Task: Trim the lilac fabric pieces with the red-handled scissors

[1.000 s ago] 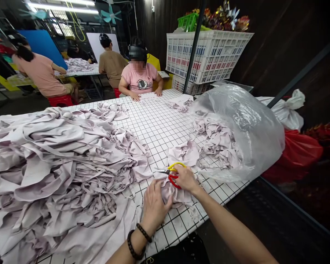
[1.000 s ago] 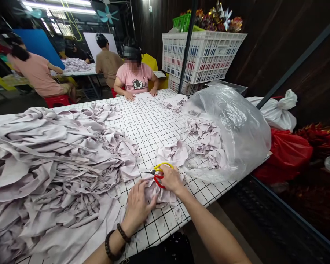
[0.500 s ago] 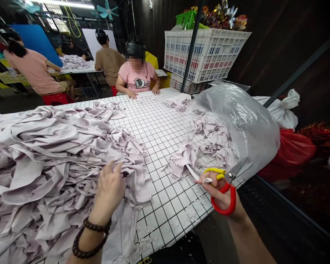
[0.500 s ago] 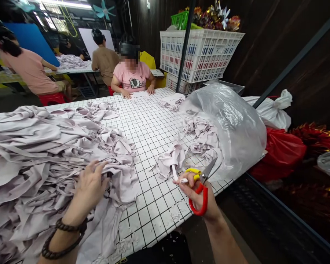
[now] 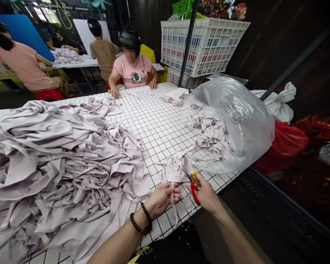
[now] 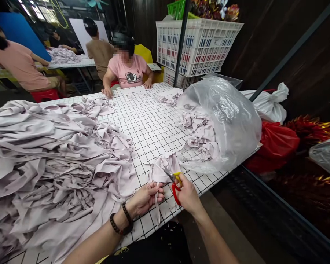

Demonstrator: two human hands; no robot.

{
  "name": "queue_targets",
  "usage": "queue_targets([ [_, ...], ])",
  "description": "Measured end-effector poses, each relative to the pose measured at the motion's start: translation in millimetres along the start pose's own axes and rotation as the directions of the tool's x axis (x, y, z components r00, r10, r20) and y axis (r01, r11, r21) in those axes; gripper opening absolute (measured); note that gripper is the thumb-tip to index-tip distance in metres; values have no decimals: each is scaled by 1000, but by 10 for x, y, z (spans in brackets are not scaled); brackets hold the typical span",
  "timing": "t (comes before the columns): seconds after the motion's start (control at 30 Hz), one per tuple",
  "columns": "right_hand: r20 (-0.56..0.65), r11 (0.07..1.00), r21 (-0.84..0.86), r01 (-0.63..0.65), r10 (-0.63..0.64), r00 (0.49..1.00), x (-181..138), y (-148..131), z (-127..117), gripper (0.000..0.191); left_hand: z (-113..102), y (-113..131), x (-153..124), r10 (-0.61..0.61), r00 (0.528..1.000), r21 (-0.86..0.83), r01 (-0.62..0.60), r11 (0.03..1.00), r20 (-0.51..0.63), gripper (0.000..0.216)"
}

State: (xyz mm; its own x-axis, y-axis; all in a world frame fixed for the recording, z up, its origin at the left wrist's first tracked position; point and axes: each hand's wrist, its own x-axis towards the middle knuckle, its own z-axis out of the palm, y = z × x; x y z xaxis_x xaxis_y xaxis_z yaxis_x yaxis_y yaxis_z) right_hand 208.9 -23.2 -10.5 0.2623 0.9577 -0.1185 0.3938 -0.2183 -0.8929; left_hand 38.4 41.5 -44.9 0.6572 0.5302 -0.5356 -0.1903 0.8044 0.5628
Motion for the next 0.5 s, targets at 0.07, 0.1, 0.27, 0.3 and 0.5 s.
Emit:
queue_targets([
  [0.07, -87, 990, -136, 42, -54, 995, 163, 86, 75, 20, -25, -7, -25, 27, 1000, 30, -27, 999, -2, 19],
  [0.1, -103, 985, -162, 57, -74, 992, 236, 104, 112, 18, -34, -12, -32, 38, 999, 51, -38, 998, -1, 23],
  [0.27, -178, 992, -90, 91, -106, 978, 582, 19, 76, 17, -70, -37, -55, 87, 996, 176, -82, 981, -19, 36],
  [0.3, -199, 992, -70, 104, -116, 973, 662, -15, 30, 22, -73, -40, -61, 97, 995, 201, -89, 975, -28, 37],
  [0.5, -300, 985, -117, 129, -159, 941, 1033, -192, -112, 26, -46, -31, -90, 164, 985, 332, -136, 933, -57, 42],
])
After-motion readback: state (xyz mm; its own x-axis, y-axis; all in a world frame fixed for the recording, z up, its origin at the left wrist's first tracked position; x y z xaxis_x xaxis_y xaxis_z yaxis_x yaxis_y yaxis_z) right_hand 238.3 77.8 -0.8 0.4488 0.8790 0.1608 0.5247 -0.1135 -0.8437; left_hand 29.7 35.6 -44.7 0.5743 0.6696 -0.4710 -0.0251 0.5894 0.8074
